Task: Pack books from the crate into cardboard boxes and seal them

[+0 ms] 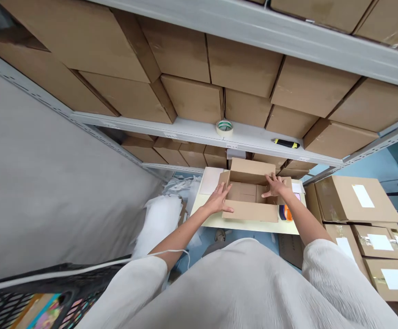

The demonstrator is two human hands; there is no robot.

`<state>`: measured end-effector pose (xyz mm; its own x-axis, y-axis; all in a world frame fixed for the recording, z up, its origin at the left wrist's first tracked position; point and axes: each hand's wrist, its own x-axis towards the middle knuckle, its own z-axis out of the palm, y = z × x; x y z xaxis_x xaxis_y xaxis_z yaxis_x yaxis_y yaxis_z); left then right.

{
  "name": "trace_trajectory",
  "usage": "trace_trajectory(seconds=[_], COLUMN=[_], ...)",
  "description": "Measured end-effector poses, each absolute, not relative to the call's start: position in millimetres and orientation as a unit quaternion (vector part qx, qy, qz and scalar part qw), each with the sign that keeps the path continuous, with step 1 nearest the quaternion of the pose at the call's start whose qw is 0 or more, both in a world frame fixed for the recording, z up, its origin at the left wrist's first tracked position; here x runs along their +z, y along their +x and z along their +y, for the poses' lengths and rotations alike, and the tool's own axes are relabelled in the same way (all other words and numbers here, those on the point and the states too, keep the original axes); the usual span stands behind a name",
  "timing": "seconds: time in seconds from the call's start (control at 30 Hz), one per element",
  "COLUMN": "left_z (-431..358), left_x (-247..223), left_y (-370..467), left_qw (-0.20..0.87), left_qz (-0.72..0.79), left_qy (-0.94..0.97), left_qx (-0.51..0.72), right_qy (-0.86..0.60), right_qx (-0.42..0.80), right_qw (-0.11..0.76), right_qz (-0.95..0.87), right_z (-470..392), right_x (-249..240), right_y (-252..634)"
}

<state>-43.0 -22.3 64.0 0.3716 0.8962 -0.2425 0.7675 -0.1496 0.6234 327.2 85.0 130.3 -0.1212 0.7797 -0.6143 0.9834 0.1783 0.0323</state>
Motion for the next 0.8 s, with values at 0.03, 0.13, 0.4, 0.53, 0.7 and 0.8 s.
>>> trace_trajectory(seconds=[0.03,0.13,0.4,0.53,0.7,0.8], left_z=[-22.4,-22.0,-3.9,23.7,48.0,52.9], left_x=[62.6,60.6,53.2,36.0,5.1,-13.6], left_y=[-43.1,-46.4,-95.9,-132.8,-155.5,-152.5], left_qw=[0.350,0.366,0.378,0.369,0.384,0.370], left_qz=[0.550,0.537,0.560,0.683,0.794,0.821], left_qy=[0.751,0.746,0.641,0.496,0.430,0.422], left_qx=[0.105,0.146,0.365,0.389,0.192,0.107], right_qy=[0.616,0.627,0.620,0.625,0.632,0.633], right_qx=[-0.193,-0.190,-0.188,-0.182,-0.171,-0.160], right_qw=[0.259,0.248,0.230,0.216,0.202,0.201], right_qz=[0.719,0.714,0.726,0.728,0.728,0.730], right_z=[81.6,72.0,58.8,54.8,49.2,46.2], right_x=[130.7,130.7,128.1,127.2,128.6,129.3], right_y=[328.7,331.0,332.0,332.8,333.5,333.9])
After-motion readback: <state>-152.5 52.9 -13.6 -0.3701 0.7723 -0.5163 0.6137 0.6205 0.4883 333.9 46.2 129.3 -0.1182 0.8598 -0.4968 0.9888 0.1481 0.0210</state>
